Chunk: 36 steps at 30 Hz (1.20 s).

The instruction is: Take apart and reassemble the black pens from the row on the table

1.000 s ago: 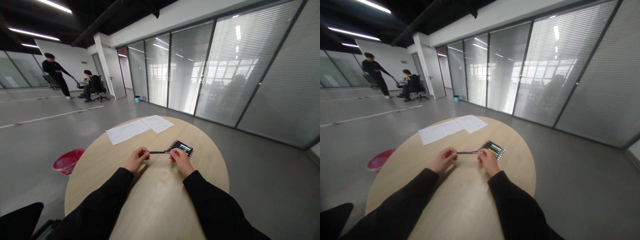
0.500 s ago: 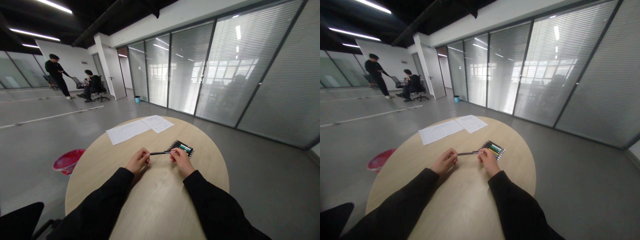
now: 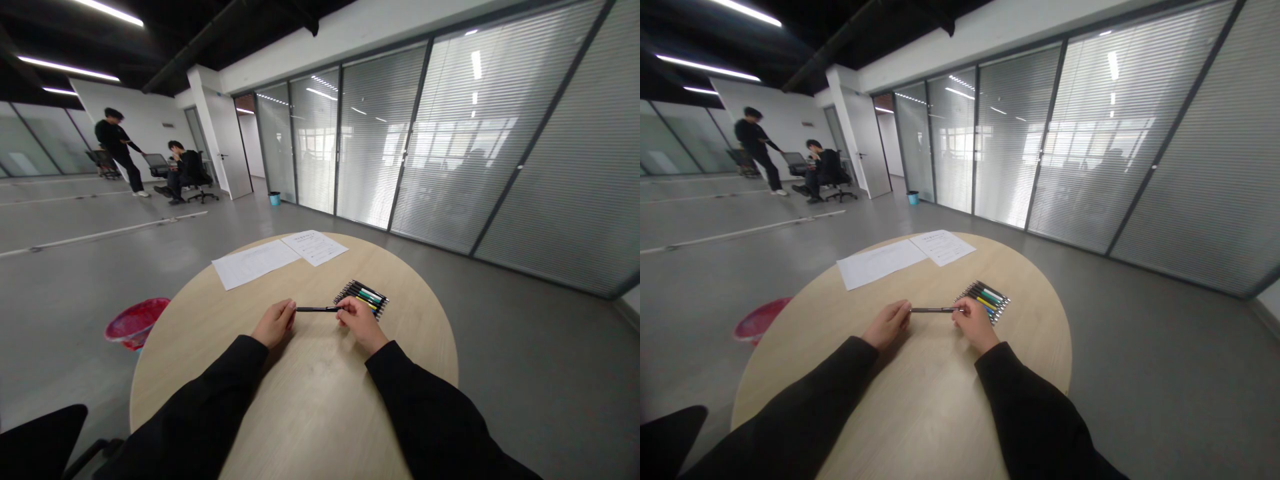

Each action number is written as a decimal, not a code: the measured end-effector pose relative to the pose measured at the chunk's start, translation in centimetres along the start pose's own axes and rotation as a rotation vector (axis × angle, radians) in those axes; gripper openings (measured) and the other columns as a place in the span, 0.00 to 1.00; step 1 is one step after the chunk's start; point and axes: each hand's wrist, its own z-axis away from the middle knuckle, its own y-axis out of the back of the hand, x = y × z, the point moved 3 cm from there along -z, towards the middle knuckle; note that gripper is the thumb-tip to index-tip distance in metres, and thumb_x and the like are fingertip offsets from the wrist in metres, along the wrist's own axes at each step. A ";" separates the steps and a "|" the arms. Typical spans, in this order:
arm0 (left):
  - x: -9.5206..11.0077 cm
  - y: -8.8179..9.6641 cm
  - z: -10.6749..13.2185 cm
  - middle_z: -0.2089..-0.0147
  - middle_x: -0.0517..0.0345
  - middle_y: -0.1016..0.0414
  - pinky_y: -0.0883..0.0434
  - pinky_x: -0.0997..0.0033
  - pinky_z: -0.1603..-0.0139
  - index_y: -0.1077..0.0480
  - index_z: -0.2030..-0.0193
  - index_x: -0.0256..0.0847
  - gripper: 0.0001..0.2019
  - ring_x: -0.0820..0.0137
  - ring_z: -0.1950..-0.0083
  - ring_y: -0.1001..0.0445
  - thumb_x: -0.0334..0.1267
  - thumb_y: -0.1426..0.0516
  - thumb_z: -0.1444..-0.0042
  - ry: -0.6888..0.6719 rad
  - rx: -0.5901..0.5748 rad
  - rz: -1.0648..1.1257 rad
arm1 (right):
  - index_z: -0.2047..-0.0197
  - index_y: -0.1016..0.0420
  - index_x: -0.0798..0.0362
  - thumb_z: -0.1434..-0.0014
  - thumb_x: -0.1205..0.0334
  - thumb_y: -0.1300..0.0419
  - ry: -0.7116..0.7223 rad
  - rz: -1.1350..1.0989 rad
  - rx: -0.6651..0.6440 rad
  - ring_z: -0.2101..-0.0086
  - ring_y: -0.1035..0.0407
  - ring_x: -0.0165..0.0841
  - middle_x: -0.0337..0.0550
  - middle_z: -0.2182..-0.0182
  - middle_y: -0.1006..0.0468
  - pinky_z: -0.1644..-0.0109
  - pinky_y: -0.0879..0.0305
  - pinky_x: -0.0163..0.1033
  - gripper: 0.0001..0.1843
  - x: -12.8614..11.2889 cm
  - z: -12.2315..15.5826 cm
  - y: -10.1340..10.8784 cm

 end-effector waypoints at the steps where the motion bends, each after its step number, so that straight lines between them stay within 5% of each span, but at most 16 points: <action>1: 0.0 0.1 0.0 0.84 0.61 0.37 0.39 0.70 0.74 0.39 0.82 0.42 0.26 0.72 0.81 0.40 0.57 0.51 0.39 0.009 0.005 -0.023 | 0.65 0.29 0.53 0.51 0.61 0.40 0.000 0.000 -0.008 0.76 0.30 0.29 0.36 0.75 0.25 0.71 0.35 0.34 0.09 0.0 0.0 0.0; 5: -0.3 0.0 0.1 0.84 0.62 0.37 0.42 0.71 0.77 0.37 0.80 0.41 0.26 0.73 0.82 0.41 0.59 0.51 0.39 0.068 0.002 0.042 | 0.64 0.28 0.54 0.50 0.61 0.40 0.006 0.003 0.013 0.76 0.31 0.29 0.37 0.75 0.25 0.71 0.35 0.34 0.09 0.0 0.0 0.1; 11: -0.8 -0.3 -0.2 0.72 0.63 0.30 0.34 0.73 0.71 0.34 0.60 0.40 0.18 0.73 0.73 0.32 0.50 0.37 0.49 0.024 -0.012 0.298 | 0.65 0.29 0.54 0.49 0.59 0.41 -0.006 -0.013 0.055 0.77 0.32 0.29 0.38 0.75 0.25 0.72 0.36 0.34 0.08 -0.2 0.0 0.0; 25: -0.6 -0.1 -0.2 0.79 0.61 0.32 0.39 0.73 0.74 0.34 0.74 0.38 0.22 0.74 0.77 0.36 0.57 0.46 0.43 0.094 -0.013 0.186 | 0.66 0.29 0.54 0.49 0.59 0.40 -0.002 -0.033 0.060 0.77 0.32 0.29 0.38 0.76 0.25 0.72 0.37 0.34 0.08 -0.8 0.3 0.0; 31: -0.9 0.0 -0.3 0.71 0.61 0.27 0.32 0.72 0.69 0.31 0.61 0.39 0.18 0.73 0.72 0.30 0.49 0.36 0.51 0.060 0.005 0.350 | 0.65 0.30 0.53 0.48 0.59 0.40 -0.001 -0.036 0.071 0.77 0.32 0.29 0.38 0.75 0.25 0.72 0.37 0.34 0.08 -0.7 0.2 0.0; 36: -0.8 -0.1 -0.3 0.73 0.60 0.26 0.35 0.73 0.69 0.32 0.66 0.38 0.16 0.74 0.73 0.31 0.49 0.37 0.48 0.054 -0.039 0.324 | 0.65 0.30 0.53 0.49 0.58 0.40 -0.014 -0.053 0.085 0.77 0.33 0.29 0.37 0.76 0.25 0.71 0.36 0.34 0.09 -0.8 0.3 0.1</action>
